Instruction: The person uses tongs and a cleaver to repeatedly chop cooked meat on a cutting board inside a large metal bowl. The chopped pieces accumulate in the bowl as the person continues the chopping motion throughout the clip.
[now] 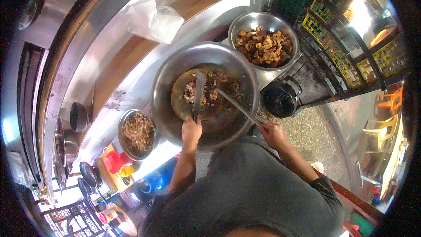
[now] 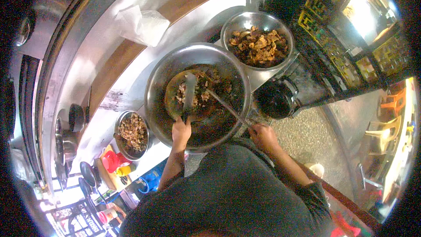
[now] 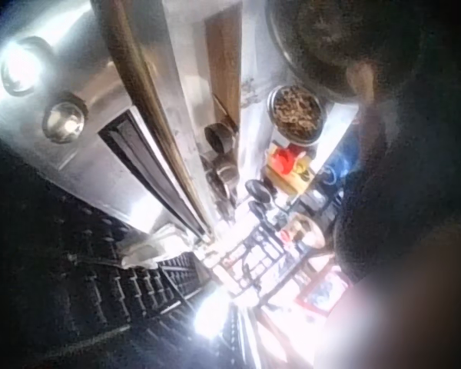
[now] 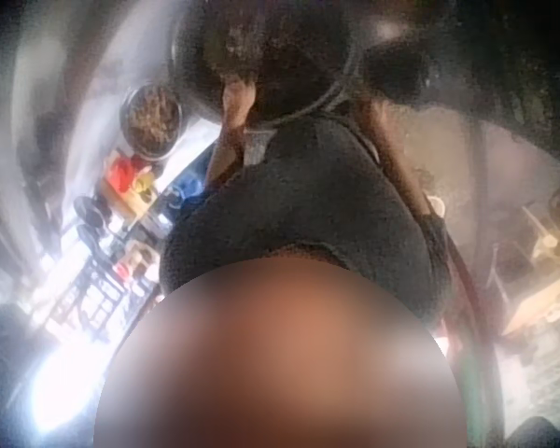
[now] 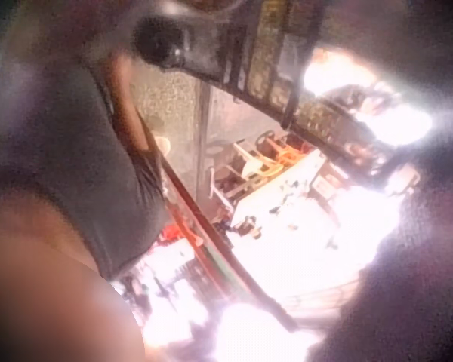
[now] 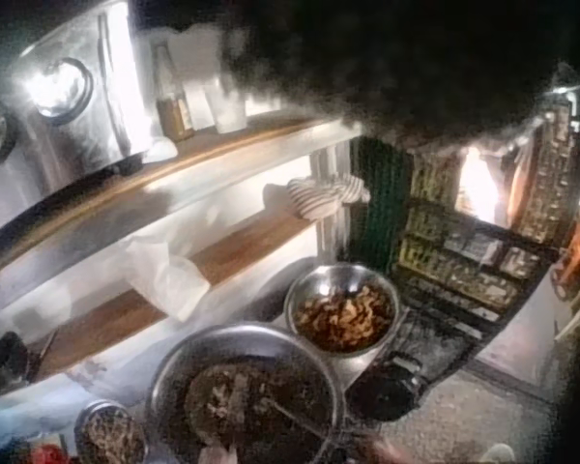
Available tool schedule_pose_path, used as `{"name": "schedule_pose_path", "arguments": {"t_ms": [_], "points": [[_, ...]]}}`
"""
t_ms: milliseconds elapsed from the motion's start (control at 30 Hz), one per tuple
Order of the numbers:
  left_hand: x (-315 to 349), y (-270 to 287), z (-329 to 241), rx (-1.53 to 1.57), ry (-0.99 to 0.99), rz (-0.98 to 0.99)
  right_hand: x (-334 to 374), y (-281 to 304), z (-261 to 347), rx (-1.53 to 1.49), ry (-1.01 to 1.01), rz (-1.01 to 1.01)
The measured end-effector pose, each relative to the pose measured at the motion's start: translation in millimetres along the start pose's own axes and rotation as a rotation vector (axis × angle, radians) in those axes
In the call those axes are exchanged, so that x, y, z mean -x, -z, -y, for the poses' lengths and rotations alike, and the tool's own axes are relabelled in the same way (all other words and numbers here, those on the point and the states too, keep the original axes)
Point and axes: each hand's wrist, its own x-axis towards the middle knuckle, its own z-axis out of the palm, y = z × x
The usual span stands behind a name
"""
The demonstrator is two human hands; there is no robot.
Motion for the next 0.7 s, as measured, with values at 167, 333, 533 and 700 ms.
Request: {"name": "schedule_pose_path", "arguments": {"t_ms": [167,333,533,700], "points": [[10,-24,8,-0.055,0.005,0.083,-3,29,4,-0.033,-0.035,-0.021],[-4,-28,2,0.010,-0.001,-0.009,-13,42,-1,-0.088,0.110,-0.152],[-19,-37,43,0.021,-0.110,0.030,-22,46,-3,-0.103,0.069,-0.139],[-31,2,81,0.411,0.169,-0.024,-43,39,-8,-0.083,0.095,-0.041]]}}
